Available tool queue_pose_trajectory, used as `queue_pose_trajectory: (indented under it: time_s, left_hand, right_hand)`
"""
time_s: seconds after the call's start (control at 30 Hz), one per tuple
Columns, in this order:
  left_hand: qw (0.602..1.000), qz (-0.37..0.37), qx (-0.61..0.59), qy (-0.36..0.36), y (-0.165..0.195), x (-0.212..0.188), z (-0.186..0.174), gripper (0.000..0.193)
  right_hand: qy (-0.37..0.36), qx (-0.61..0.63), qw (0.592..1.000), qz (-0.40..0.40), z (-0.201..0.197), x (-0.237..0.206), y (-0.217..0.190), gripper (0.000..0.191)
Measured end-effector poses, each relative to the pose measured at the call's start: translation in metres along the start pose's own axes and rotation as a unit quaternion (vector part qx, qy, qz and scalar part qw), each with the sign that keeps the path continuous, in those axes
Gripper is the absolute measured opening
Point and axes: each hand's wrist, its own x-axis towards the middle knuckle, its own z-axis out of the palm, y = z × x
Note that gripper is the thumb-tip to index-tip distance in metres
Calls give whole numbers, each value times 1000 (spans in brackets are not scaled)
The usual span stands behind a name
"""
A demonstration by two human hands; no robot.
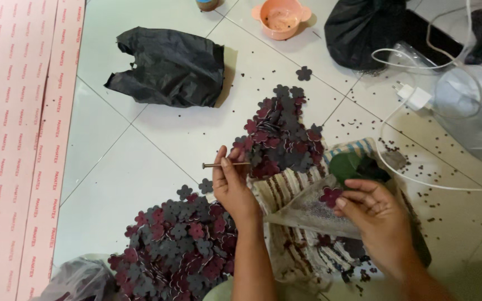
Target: The person sits on the floor and sands flower-shaped cut pieces one at a time, holding each piece against the mesh base of a green handheld power sander. They use a small metal rod in the other hand to help position the pieces, placing finished pieces onto a growing pile of sanded cutouts.
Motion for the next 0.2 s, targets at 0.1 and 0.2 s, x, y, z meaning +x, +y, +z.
queue_pose_trajectory:
  time_s: [0.1, 0.2]
  left_hand:
    - [998, 56, 33, 26, 19, 18, -10, 35]
    - [985, 135, 63, 88, 46, 22, -27, 36]
  right_hand:
    - [-53, -1, 998, 32, 18, -4, 3, 41]
    - [-79, -13, 997, -11, 33, -40, 5, 47]
